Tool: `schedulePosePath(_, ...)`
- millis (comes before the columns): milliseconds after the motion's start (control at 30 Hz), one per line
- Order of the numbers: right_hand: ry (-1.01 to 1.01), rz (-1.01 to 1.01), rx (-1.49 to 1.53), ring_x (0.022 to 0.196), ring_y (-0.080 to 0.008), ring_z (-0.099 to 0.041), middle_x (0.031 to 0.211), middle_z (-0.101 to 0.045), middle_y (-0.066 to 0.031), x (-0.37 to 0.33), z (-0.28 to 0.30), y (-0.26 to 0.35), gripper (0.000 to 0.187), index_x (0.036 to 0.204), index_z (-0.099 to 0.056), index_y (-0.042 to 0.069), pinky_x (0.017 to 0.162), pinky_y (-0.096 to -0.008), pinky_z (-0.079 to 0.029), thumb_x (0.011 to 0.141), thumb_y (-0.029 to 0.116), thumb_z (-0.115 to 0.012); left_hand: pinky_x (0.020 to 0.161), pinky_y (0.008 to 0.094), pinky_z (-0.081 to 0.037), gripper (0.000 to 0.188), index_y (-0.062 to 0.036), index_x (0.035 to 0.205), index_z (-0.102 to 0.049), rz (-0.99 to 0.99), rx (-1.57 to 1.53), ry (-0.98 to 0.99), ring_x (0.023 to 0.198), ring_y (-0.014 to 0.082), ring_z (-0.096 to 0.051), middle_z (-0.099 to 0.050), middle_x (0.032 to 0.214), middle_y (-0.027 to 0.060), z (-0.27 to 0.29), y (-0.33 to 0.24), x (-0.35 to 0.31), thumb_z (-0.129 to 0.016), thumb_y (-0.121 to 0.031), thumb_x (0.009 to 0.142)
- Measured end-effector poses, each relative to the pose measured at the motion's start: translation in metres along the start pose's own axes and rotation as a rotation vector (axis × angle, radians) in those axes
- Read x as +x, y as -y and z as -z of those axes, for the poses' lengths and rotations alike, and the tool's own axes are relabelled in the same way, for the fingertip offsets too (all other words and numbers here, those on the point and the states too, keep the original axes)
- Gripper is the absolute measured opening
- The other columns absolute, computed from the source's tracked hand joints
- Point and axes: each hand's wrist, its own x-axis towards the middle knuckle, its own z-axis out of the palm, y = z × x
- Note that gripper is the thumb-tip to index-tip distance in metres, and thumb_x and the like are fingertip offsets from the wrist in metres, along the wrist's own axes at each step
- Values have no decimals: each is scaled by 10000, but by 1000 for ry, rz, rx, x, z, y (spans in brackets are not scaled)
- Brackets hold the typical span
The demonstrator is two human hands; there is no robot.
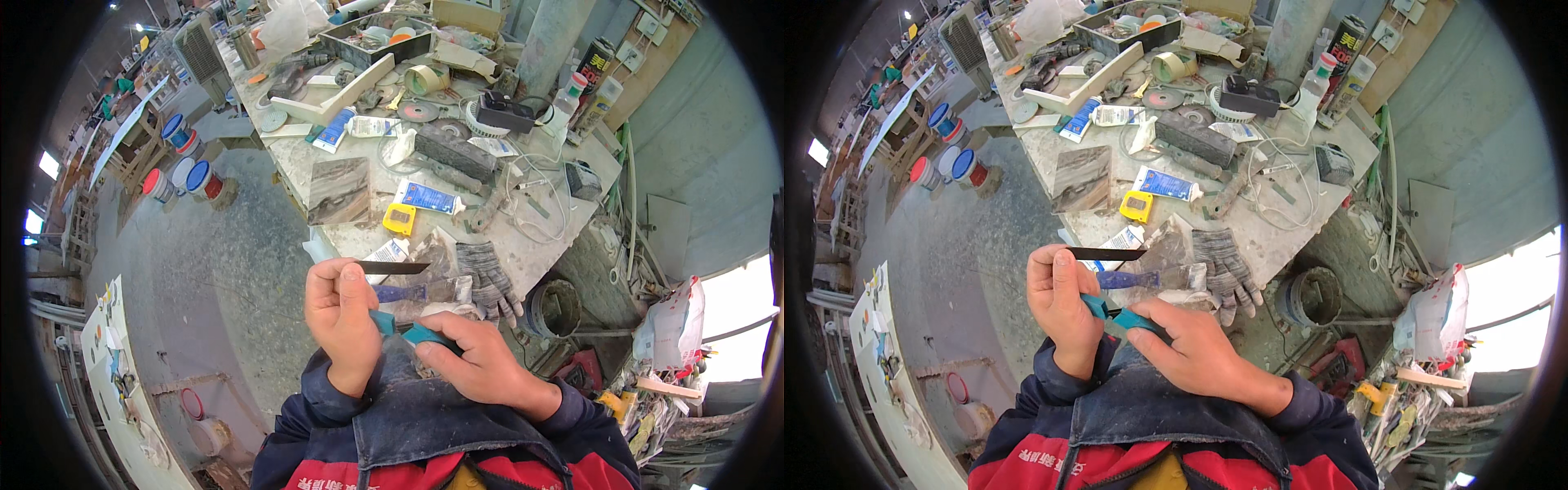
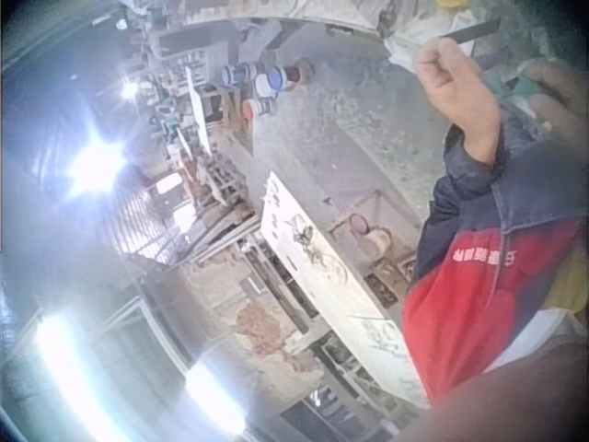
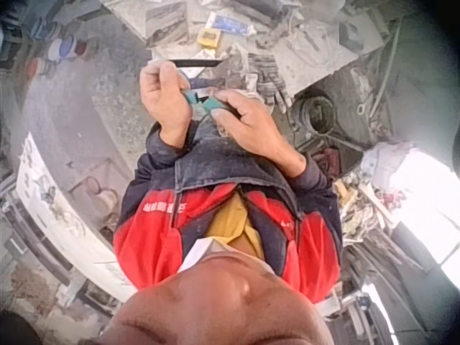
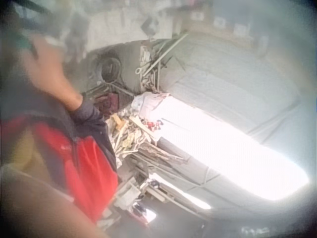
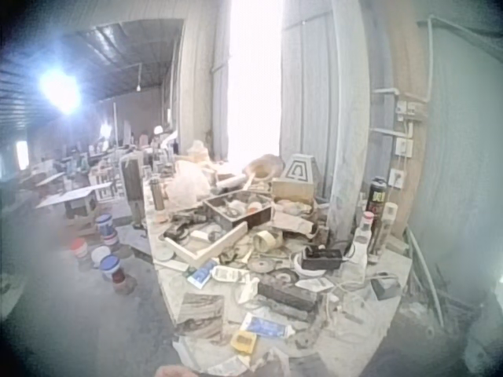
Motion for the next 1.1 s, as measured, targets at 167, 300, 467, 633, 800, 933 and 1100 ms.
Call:
schedulePosePath(167,14,6,12,766,-321,-667,909,-686,-167,2,1,-1,263,1179,-661,40,701,-371,-520,950,171,-670,549,216,-381,130,-35,1024,-568,-6,40,93,604,47,-471,-547,710,-9,2,-2,-4,-587,-161,1048)
schedulePosePath(300,97,-95,7,821,-118,-641,944,-702,-96,3,7,1,286,1216,-670,9,753,-289,-518,948,107,-681,565,205,-382,142,-24,1043,-575,-50,118,147,620,36,-471,-553,728,-19,3,-3,-5,-603,-163,1042)
schedulePosePath(467,74,-71,-79,804,-138,-650,952,-706,-107,3,4,-1,287,1218,-671,19,751,-299,-523,947,113,-684,565,203,-379,156,-19,1052,-575,-159,215,154,625,32,-475,-566,742,-18,3,0,-9,-612,-170,1040)
schedulePosePath(633,73,30,-177,817,-266,-699,970,-713,-148,3,3,-3,293,1205,-675,33,743,-343,-537,938,153,-695,557,205,-375,154,-13,1059,-570,-176,174,144,619,39,-476,-568,741,-8,5,4,-14,-607,-161,1040)
schedulePosePath(800,132,39,-264,847,-375,-690,933,-702,-164,0,10,-2,269,1164,-684,61,717,-402,-541,930,195,-695,564,202,-368,154,-8,1057,-568,-132,167,194,628,37,-473,-559,740,-13,2,0,-18,-605,-157,1041)
schedulePosePath(933,155,52,-295,874,-396,-690,957,-704,-179,0,9,-5,306,1196,-647,64,735,-441,-545,932,211,-694,565,198,-357,133,-10,1056,-562,-89,211,254,635,22,-457,-546,741,-29,-2,-3,-24,-589,-139,1045)
schedulePosePath(1100,112,36,-238,851,-451,-670,918,-685,-233,-1,1,-10,304,1162,-578,56,731,-515,-523,955,261,-667,718,201,-455,124,8,1096,-569,-2,179,348,790,37,-545,-630,910,14,2,-1,-28,-623,-69,1015)
